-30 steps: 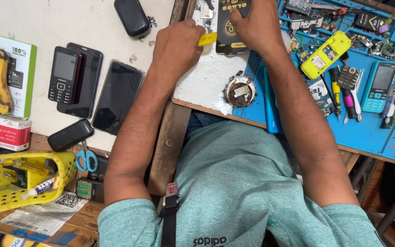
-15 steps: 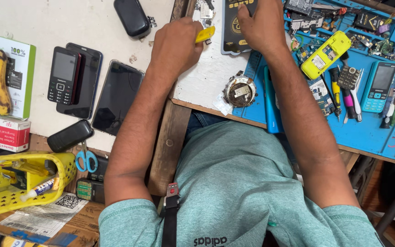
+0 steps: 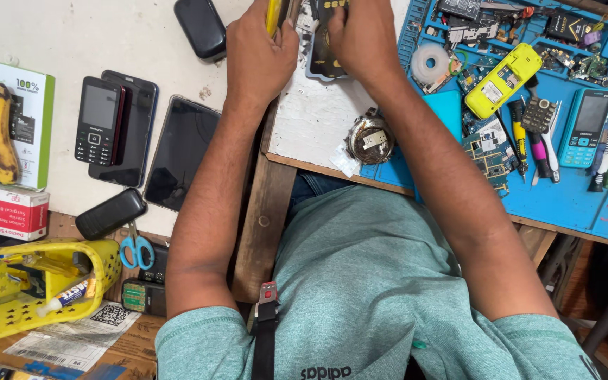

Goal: The person handles multiple mobile phone components on a workbench, including circuit boards, batteries, and phone casings. They use a screwdriver to manipulate parts and organize components on a blue mat.

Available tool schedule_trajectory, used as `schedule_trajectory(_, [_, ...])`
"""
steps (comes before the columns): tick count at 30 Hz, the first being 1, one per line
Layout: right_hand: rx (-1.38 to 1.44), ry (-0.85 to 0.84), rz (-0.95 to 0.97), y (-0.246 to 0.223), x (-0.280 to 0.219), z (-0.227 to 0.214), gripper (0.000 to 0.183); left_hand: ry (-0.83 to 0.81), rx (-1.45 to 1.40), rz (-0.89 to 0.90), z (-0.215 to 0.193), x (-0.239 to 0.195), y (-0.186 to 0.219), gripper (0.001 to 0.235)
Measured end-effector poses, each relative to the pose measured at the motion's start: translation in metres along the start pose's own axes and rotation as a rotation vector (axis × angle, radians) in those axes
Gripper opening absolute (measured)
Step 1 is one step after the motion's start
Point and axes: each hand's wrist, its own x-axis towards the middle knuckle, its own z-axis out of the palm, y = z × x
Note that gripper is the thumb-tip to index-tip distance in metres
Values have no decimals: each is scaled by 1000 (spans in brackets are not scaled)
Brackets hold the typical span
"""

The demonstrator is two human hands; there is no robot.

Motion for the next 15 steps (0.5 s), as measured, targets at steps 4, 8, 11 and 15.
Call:
schedule_trajectory(4, [-10, 10, 41, 1, -8, 14, 17, 5, 74, 13, 2, 4, -9, 12])
schedule_trajectory(8, [-24, 9, 61, 10, -8, 19, 17, 37, 96, 52, 3, 4, -15, 15])
schedule_trajectory(11, [25, -12, 141, 13, -5, 17, 20, 17, 76, 44, 2, 3, -15, 15])
schedule_trajectory(15, [174, -11, 226, 11, -1, 9, 26, -29, 67, -9, 2, 5, -13, 13])
